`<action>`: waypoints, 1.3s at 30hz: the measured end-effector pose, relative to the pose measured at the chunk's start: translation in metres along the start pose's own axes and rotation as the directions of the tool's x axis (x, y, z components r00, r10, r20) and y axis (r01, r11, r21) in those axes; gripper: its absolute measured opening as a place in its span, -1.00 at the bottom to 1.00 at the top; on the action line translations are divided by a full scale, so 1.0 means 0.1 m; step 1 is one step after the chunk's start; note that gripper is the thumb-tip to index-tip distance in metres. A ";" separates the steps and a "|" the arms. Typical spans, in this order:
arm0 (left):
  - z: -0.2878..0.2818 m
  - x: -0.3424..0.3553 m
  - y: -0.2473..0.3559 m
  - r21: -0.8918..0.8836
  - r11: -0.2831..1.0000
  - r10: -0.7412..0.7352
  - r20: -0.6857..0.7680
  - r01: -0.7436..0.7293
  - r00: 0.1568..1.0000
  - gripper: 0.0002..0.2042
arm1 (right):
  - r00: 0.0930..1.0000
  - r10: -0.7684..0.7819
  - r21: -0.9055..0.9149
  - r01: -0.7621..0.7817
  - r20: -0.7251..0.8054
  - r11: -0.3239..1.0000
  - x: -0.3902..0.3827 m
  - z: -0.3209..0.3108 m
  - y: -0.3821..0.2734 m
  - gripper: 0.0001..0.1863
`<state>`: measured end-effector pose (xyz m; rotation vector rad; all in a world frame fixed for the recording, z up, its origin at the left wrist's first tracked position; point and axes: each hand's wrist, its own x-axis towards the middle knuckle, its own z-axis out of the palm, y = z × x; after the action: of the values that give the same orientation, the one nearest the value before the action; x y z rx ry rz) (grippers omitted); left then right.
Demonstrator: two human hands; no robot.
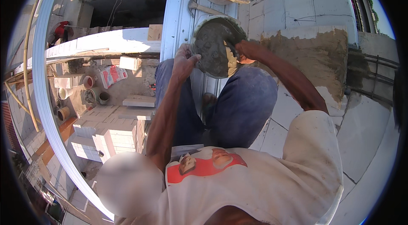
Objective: The person scoops wet cement from a bucket using a trowel and applies it to a tiled floor surface. They repeatedly smooth the cement over the tiles, working on a specific section of the floor while kneeling on a metal sheet.
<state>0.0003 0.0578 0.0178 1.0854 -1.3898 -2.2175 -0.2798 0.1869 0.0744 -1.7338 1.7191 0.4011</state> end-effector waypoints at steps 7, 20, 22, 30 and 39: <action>-0.01 0.02 -0.04 -0.041 0.999 -0.024 0.064 0.027 0.998 -0.72 | 0.941 0.304 0.851 -0.036 -0.147 0.524 -0.20 0.63 -0.38 -0.73; 0.09 0.06 0.01 -0.034 0.999 0.020 0.100 -0.016 0.995 -0.71 | 0.969 0.084 0.542 -0.058 0.234 -0.838 -0.08 0.76 -0.93 -0.65; 0.11 0.06 0.05 -0.040 0.999 0.004 0.100 0.000 0.995 -0.71 | 0.995 0.043 0.382 0.006 0.090 -0.924 -0.10 0.70 -0.90 -0.64; 0.19 -0.02 0.16 -0.062 0.998 0.010 0.077 -0.005 0.997 -0.72 | 0.807 0.587 0.923 -0.177 -0.063 0.343 -0.86 0.34 -0.65 -0.63; 0.20 0.12 0.05 -0.013 0.999 0.045 0.099 -0.044 0.994 -0.74 | 0.877 0.397 0.067 -0.394 -0.269 0.917 -0.61 0.36 -0.88 -0.69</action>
<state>-0.0231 0.0607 0.0221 0.9424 -1.4258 -2.2726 -0.1916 0.2499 0.1065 -1.4758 2.2894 0.3342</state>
